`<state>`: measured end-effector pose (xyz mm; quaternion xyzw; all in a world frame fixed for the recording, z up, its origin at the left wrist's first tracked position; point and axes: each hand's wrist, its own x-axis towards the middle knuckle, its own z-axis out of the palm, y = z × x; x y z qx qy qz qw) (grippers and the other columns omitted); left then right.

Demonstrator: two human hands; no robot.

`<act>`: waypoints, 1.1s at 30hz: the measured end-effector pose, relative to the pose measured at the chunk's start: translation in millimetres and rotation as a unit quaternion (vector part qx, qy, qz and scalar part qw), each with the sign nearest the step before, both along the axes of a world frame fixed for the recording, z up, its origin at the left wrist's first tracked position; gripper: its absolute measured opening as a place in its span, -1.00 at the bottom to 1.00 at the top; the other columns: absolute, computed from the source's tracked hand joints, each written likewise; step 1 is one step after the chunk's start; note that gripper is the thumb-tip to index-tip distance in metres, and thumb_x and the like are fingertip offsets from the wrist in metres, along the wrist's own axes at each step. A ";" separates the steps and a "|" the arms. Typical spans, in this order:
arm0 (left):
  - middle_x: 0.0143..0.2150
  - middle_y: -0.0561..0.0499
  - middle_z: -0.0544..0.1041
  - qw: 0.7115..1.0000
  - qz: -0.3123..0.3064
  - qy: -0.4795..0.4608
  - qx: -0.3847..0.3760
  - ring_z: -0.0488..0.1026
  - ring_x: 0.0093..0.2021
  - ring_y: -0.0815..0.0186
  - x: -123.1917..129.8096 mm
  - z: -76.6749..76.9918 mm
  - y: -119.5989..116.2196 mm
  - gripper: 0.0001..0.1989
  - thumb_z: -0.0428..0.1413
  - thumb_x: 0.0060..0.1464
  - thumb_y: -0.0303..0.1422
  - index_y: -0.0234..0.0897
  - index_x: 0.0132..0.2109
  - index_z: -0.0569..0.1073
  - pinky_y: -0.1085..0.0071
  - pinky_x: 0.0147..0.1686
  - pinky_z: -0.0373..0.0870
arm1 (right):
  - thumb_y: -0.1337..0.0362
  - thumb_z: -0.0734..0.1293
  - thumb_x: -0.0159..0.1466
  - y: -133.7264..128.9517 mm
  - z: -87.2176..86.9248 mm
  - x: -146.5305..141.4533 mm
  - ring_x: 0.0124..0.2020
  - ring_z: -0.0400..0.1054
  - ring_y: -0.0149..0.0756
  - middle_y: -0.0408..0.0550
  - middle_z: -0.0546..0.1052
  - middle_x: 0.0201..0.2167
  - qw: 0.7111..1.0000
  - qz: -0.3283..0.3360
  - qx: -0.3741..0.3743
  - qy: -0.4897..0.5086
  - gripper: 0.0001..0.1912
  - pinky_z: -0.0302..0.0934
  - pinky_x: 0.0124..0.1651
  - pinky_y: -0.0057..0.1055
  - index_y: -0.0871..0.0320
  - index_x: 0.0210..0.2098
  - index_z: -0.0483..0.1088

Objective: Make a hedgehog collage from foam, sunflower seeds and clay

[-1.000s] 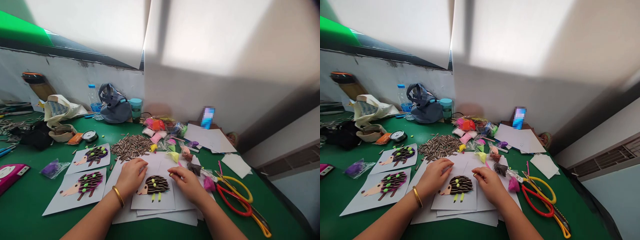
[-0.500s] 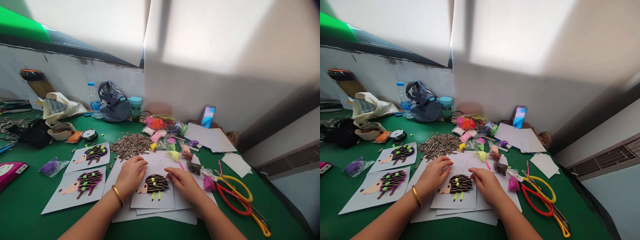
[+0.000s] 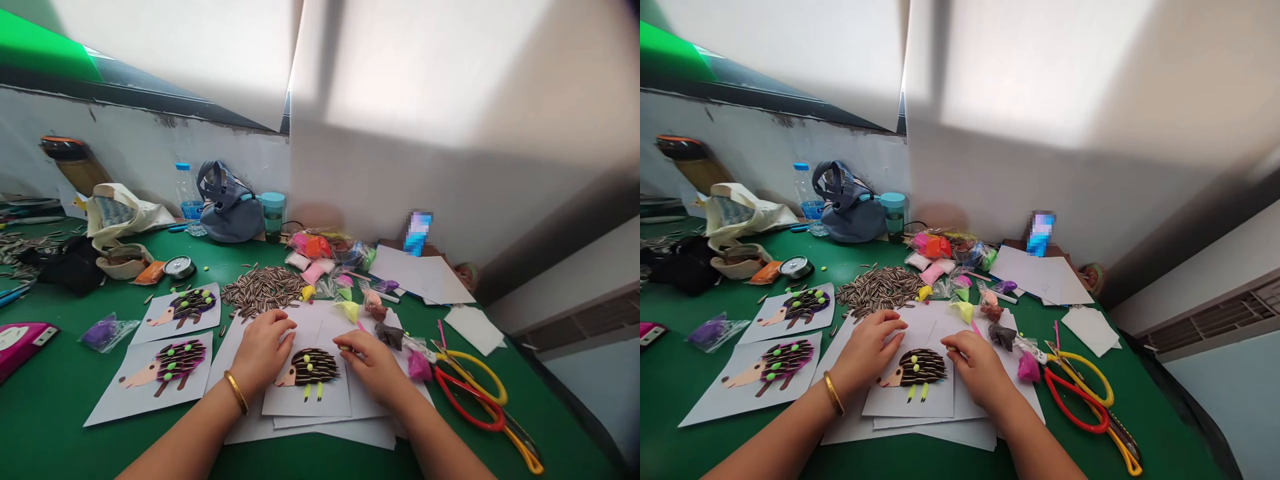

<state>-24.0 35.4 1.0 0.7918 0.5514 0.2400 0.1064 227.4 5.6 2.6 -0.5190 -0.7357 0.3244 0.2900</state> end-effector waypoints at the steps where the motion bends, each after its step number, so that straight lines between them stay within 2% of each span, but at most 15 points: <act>1: -0.04 -0.09 0.48 1.000 -0.001 -0.001 0.002 0.42 -0.03 0.12 -0.1 -0.3 0.0 -0.80 0.07 0.15 -0.39 -0.19 -0.14 0.57 0.15 -0.02 0.36 | 0.33 0.27 0.27 0.4 0.0 0.1 -0.15 0.39 -0.25 -0.07 0.54 -0.20 1.000 -0.004 -0.006 -0.004 -0.82 0.21 -0.08 -0.35 0.07 -0.17 0.48; 4: -0.04 -0.09 0.48 1.000 -0.002 -0.003 0.006 0.42 -0.03 0.13 0.0 -0.4 0.1 -0.80 0.07 0.15 -0.39 -0.19 -0.14 0.57 0.15 -0.01 0.36 | 0.31 0.37 0.19 0.6 0.1 -0.1 -0.32 0.35 -0.28 -0.14 0.50 -0.39 0.999 -0.031 -0.020 -0.038 -0.97 0.17 -0.27 -0.39 0.10 -0.34 0.46; 7: -0.05 -0.09 0.48 1.000 0.000 -0.007 0.009 0.42 -0.02 0.12 0.9 0.3 0.1 -0.80 0.07 0.15 -0.39 -0.20 -0.15 0.58 0.14 0.00 0.35 | 0.30 0.42 0.14 0.1 -0.1 -0.6 -0.39 0.30 -0.30 -0.17 0.45 -0.46 0.997 -0.045 -0.020 -0.064 -0.91 0.10 -0.36 -0.41 0.12 -0.43 0.42; 10: -0.05 -0.10 0.48 1.000 0.002 -0.010 0.010 0.42 -0.02 0.12 1.7 1.3 -0.4 -0.80 0.07 0.15 -0.39 -0.20 -0.15 0.58 0.13 0.00 0.35 | 0.31 0.38 0.18 0.0 -0.3 -0.2 -0.35 0.34 -0.29 -0.14 0.48 -0.40 0.998 -0.034 -0.026 -0.054 -0.95 0.16 -0.30 -0.40 0.11 -0.32 0.47; 13: -0.05 -0.10 0.48 1.000 0.002 -0.015 0.014 0.42 -0.03 0.12 1.8 2.1 -1.2 -0.80 0.07 0.15 -0.39 -0.20 -0.15 0.58 0.13 -0.01 0.36 | 0.33 0.29 0.26 0.2 0.4 0.7 -0.20 0.40 -0.25 -0.05 0.53 -0.24 0.999 -0.006 -0.019 -0.036 -0.80 0.23 -0.13 -0.36 0.09 -0.15 0.50; 16: -0.06 -0.10 0.48 1.000 -0.001 -0.017 0.019 0.42 -0.04 0.12 1.4 2.5 -1.7 -0.81 0.07 0.15 -0.38 -0.20 -0.16 0.58 0.13 -0.02 0.36 | 0.35 0.24 0.28 0.0 1.9 1.1 -0.11 0.41 -0.24 -0.02 0.54 -0.15 0.999 0.009 -0.016 -0.039 -0.74 0.24 -0.04 -0.34 0.10 -0.08 0.49; 20: -0.06 -0.09 0.48 1.000 -0.001 -0.016 0.021 0.42 -0.04 0.12 1.2 2.1 -1.7 -0.81 0.07 0.15 -0.39 -0.20 -0.15 0.58 0.13 -0.02 0.36 | 0.33 0.28 0.25 0.3 1.2 1.0 -0.22 0.42 -0.25 -0.07 0.55 -0.25 0.996 -0.007 -0.053 -0.070 -0.81 0.25 -0.17 -0.36 0.09 -0.17 0.48; 23: -0.06 -0.09 0.48 1.000 -0.001 -0.018 0.022 0.43 -0.04 0.12 1.2 1.4 -1.5 -0.81 0.07 0.15 -0.39 -0.20 -0.15 0.57 0.13 -0.02 0.37 | 0.35 0.32 0.21 1.0 -1.6 0.5 -0.25 0.39 -0.26 -0.09 0.53 -0.29 0.996 -0.002 -0.038 -0.077 -0.89 0.22 -0.20 -0.38 0.10 -0.27 0.47; 28: -0.05 -0.09 0.49 1.000 -0.002 -0.018 0.024 0.43 -0.03 0.12 1.1 1.0 -1.3 -0.81 0.07 0.15 -0.39 -0.20 -0.16 0.57 0.12 -0.02 0.37 | 0.42 0.29 0.19 1.5 -6.1 -1.8 -0.26 0.38 -0.29 -0.11 0.52 -0.28 0.996 -0.008 -0.052 -0.067 -0.84 0.21 -0.21 -0.41 0.10 -0.25 0.43; 33: -0.05 -0.09 0.49 1.000 -0.001 -0.017 0.019 0.42 -0.03 0.12 1.1 1.4 -1.3 -0.80 0.07 0.15 -0.38 -0.19 -0.15 0.57 0.13 -0.01 0.36 | 0.38 0.31 0.19 2.1 -7.0 -2.4 -0.29 0.36 -0.30 -0.14 0.51 -0.33 0.995 -0.011 -0.056 -0.077 -0.92 0.17 -0.26 -0.42 0.10 -0.31 0.41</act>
